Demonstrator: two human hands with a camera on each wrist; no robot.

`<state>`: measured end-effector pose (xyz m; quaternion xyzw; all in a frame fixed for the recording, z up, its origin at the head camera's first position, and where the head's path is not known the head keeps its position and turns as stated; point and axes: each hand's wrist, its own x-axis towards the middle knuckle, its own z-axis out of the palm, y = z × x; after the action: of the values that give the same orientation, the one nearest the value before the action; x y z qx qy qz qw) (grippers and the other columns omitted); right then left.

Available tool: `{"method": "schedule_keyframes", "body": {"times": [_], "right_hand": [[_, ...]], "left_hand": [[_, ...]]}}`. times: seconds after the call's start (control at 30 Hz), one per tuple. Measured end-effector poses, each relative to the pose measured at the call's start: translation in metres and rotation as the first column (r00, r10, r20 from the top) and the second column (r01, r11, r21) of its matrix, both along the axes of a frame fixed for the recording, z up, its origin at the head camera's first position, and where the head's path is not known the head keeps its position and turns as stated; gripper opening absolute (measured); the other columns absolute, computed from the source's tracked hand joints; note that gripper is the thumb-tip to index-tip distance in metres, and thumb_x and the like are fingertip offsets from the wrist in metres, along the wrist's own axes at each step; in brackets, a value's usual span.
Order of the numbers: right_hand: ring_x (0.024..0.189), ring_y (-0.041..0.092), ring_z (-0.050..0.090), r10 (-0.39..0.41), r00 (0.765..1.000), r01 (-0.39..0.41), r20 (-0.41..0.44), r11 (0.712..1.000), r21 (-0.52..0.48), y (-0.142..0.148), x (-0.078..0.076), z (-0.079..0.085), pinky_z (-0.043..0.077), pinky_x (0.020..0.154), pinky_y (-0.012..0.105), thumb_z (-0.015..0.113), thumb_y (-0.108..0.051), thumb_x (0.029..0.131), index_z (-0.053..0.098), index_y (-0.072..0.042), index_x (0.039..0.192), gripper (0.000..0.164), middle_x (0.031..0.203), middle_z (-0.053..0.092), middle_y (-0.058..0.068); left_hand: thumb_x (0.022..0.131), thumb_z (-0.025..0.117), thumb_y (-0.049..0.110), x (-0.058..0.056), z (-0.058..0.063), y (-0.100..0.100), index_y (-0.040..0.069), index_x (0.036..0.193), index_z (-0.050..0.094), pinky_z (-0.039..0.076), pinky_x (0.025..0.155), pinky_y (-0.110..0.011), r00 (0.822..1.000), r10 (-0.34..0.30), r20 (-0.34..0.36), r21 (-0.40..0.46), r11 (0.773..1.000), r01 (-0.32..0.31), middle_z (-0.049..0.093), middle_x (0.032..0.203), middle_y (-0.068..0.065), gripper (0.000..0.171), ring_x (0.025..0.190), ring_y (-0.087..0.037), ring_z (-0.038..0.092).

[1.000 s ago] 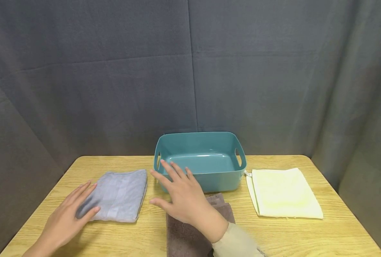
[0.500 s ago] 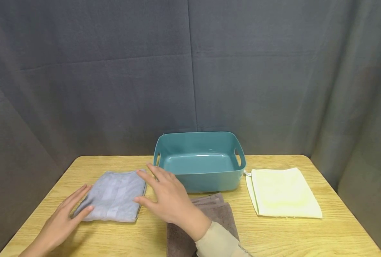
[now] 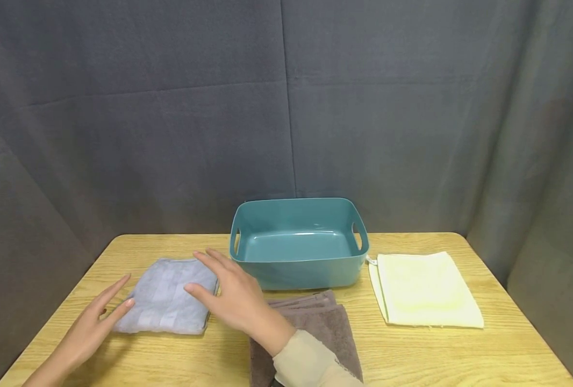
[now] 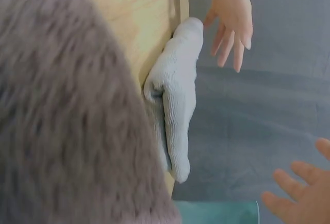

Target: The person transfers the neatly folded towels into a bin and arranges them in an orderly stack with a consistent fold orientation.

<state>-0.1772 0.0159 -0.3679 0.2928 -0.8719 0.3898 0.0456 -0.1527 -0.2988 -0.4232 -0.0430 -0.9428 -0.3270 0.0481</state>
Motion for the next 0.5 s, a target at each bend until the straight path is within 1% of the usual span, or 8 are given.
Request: {"method": "schedule_keyframes", "body": {"times": [0.1,0.23,0.37,0.5], "right_hand": [[0.144,0.021,0.032,-0.013,1.000,0.014,0.020,0.999,-0.038,-0.007,-0.001,-0.002,0.036,0.106,0.060,0.046,-0.062,0.098,0.036,-0.036,0.153,0.062,0.158,0.032,-0.010],[0.143,0.020,0.033,-0.043,0.997,0.048,0.057,0.996,-0.077,-0.016,-0.003,-0.005,0.034,0.108,0.057,0.049,-0.059,0.098,0.036,-0.037,0.153,0.060,0.156,0.035,-0.009],[0.142,0.021,0.034,-0.059,0.993,0.072,0.104,0.990,-0.121,-0.024,-0.006,-0.008,0.033,0.110,0.055,0.051,-0.056,0.098,0.039,-0.036,0.152,0.058,0.155,0.038,-0.007],[0.141,0.022,0.037,-0.058,0.987,0.086,0.152,0.980,-0.182,-0.031,-0.010,-0.011,0.032,0.111,0.054,0.053,-0.054,0.099,0.041,-0.035,0.151,0.056,0.153,0.041,-0.007]], "left_hand": [[0.103,0.048,0.047,-0.004,0.002,0.000,0.020,0.160,0.020,0.027,0.100,-0.074,1.000,0.003,0.016,0.050,0.999,-0.004,0.024,0.158,-0.024,0.068,0.139,-0.053,0.025],[0.104,0.045,0.047,-0.009,0.003,0.001,0.018,0.160,0.020,0.032,0.101,-0.070,1.000,0.008,0.027,0.109,0.994,-0.011,0.023,0.159,-0.024,0.067,0.140,-0.051,0.024],[0.104,0.044,0.049,-0.013,0.002,0.002,0.018,0.160,0.019,0.035,0.101,-0.066,0.999,0.025,0.038,0.139,0.990,-0.030,0.025,0.159,-0.022,0.068,0.140,-0.048,0.027],[0.104,0.045,0.049,-0.016,0.000,0.003,0.017,0.160,0.018,0.033,0.101,-0.068,0.998,0.036,0.060,0.162,0.986,-0.045,0.027,0.158,-0.020,0.070,0.141,-0.046,0.027]]}}
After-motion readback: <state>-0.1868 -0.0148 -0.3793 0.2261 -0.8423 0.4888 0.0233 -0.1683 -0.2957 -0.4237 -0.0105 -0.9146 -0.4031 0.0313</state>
